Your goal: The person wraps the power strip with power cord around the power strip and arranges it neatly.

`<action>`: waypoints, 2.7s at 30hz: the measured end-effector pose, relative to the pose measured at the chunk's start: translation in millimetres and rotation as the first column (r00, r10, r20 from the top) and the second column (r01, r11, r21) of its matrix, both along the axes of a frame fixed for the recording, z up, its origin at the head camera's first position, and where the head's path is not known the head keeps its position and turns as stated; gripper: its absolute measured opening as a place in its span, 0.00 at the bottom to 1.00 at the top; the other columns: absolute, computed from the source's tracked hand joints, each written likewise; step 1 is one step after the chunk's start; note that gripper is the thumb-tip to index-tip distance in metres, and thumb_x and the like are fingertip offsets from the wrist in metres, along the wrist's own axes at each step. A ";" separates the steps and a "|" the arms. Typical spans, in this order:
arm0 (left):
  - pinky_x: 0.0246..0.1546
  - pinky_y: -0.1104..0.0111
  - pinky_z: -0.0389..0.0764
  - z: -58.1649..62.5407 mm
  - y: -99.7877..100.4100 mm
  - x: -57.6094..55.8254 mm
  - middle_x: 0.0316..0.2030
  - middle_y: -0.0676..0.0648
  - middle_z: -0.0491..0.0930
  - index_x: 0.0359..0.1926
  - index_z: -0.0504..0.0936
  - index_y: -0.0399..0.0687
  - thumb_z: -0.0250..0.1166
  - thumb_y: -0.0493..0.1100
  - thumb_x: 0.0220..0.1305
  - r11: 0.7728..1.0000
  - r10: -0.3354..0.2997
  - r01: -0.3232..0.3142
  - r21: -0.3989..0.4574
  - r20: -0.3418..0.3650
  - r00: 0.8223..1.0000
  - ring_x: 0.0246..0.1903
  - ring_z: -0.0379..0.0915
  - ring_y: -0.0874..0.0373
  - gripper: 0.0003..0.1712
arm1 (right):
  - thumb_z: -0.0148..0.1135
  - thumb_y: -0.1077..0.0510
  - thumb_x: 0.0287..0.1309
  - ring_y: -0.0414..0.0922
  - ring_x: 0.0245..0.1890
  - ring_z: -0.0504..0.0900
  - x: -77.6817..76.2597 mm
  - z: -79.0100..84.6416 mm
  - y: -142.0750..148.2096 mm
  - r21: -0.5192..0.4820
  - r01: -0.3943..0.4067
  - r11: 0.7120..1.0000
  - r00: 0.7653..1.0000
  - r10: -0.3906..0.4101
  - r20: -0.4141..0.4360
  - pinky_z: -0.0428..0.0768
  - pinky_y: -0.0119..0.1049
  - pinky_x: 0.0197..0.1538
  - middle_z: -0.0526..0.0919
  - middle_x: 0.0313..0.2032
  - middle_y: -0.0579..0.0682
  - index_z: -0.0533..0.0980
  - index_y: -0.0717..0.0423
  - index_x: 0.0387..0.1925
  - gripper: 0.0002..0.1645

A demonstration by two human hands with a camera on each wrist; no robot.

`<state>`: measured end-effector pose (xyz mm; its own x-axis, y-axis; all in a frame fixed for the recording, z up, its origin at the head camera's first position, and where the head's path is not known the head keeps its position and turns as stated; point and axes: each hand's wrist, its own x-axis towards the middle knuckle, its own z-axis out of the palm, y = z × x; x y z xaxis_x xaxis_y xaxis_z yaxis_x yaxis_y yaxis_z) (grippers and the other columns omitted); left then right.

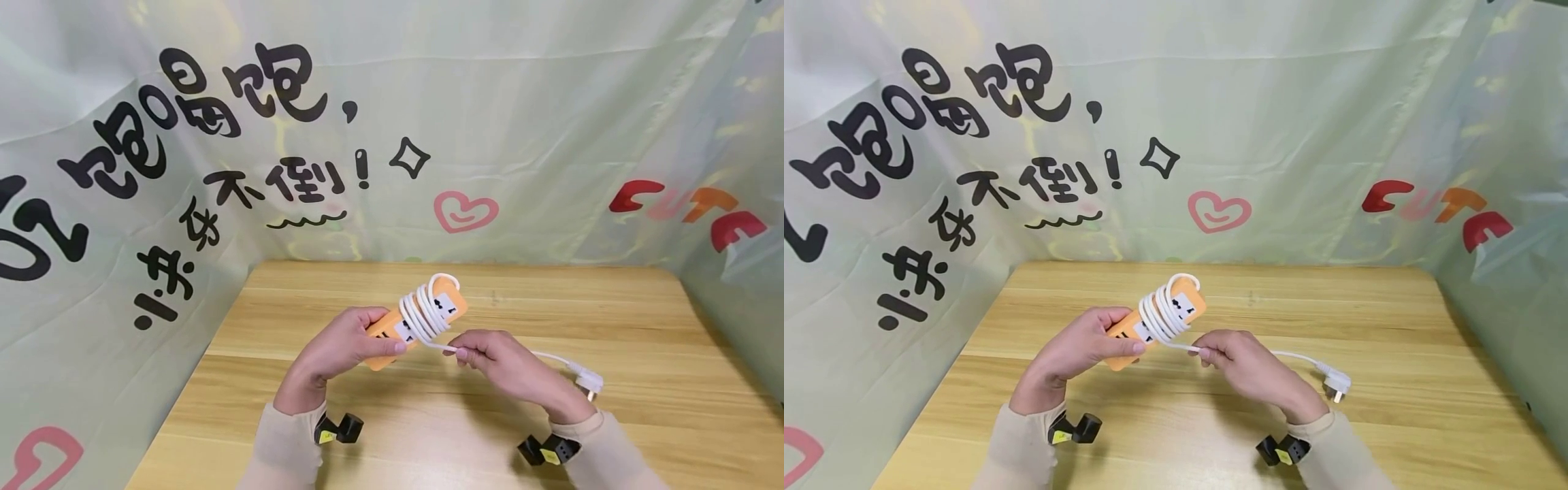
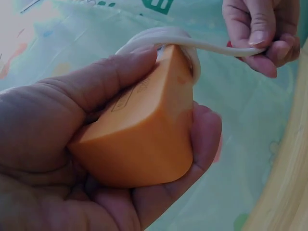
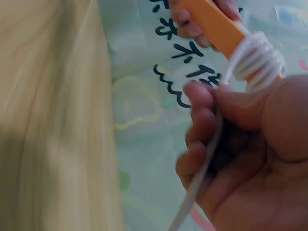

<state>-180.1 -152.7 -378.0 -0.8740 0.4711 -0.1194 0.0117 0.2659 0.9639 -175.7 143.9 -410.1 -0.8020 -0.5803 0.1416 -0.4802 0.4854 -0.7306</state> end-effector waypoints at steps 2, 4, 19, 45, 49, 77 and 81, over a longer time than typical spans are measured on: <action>0.33 0.65 0.81 0.2 -1.1 0.4 0.37 0.45 0.87 0.52 0.87 0.47 0.77 0.44 0.63 1.000 -0.023 0.023 0.002 -0.008 1.000 0.31 0.80 0.55 0.18 | 0.59 0.62 0.76 0.33 0.33 0.76 -1.4 0.7 3.7 0.004 -0.039 0.999 0.999 0.040 -0.018 0.78 0.33 0.37 0.82 0.33 0.36 0.85 0.49 0.45 0.10; 0.32 0.66 0.80 1.2 -1.3 1.4 0.35 0.46 0.86 0.50 0.88 0.48 0.77 0.44 0.63 0.999 -0.054 0.054 -0.007 -0.022 0.998 0.30 0.79 0.55 0.16 | 0.61 0.61 0.75 0.32 0.31 0.76 -2.2 1.0 4.5 0.019 -0.036 0.999 0.999 0.037 -0.037 0.78 0.32 0.36 0.82 0.32 0.36 0.85 0.49 0.43 0.08; 0.27 0.74 0.71 5.1 -3.2 10.5 0.28 0.55 0.80 0.42 0.88 0.48 0.80 0.42 0.57 0.943 -0.330 0.321 -0.093 -0.116 0.937 0.25 0.69 0.65 0.12 | 0.68 0.58 0.61 0.34 0.20 0.67 -5.1 -8.5 3.2 0.237 0.260 0.936 0.950 -0.204 -0.236 0.72 0.34 0.27 0.68 0.18 0.36 0.72 0.40 0.19 0.18; 0.27 0.76 0.67 -14.9 36.9 17.9 0.21 0.63 0.70 0.29 0.79 0.58 0.80 0.44 0.54 0.754 -0.458 0.255 -0.605 -0.207 0.864 0.22 0.62 0.69 0.14 | 0.81 0.43 0.53 0.30 0.16 0.59 -3.5 -12.8 -3.3 0.064 0.389 0.919 0.835 -0.322 -0.446 0.62 0.29 0.22 0.66 0.14 0.32 0.73 0.40 0.15 0.24; 0.25 0.74 0.67 -17.0 42.1 20.8 0.20 0.61 0.69 0.26 0.78 0.58 0.81 0.45 0.53 0.750 -0.376 0.187 -0.634 -0.177 0.910 0.21 0.63 0.67 0.16 | 0.82 0.47 0.52 0.28 0.16 0.59 0.3 -14.0 -9.0 0.012 0.368 0.930 0.825 -0.321 -0.466 0.63 0.27 0.21 0.68 0.15 0.31 0.74 0.40 0.15 0.23; 0.22 0.66 0.71 -19.8 36.8 7.8 0.24 0.52 0.77 0.35 0.82 0.50 0.77 0.53 0.61 0.840 0.083 -0.192 -0.507 -0.230 0.970 0.22 0.69 0.58 0.15 | 0.61 0.67 0.73 0.30 0.28 0.71 25.2 4.2 -27.0 -0.200 0.106 0.974 0.942 -0.163 -0.295 0.75 0.30 0.30 0.80 0.31 0.41 0.86 0.59 0.48 0.10; 0.22 0.66 0.71 -18.8 32.9 4.7 0.25 0.51 0.78 0.36 0.82 0.49 0.76 0.56 0.61 0.848 0.137 -0.225 -0.480 -0.212 0.968 0.23 0.70 0.58 0.18 | 0.57 0.69 0.74 0.30 0.29 0.72 25.2 6.4 -26.0 -0.188 0.043 0.981 0.966 -0.089 -0.243 0.76 0.30 0.30 0.78 0.32 0.38 0.83 0.63 0.55 0.14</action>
<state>-175.3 -119.8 -396.8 -0.9652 0.2189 -0.1429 0.0612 0.7208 0.6905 -150.4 117.9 -403.6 -0.7636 -0.4737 0.4387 -0.6293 0.3942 -0.6697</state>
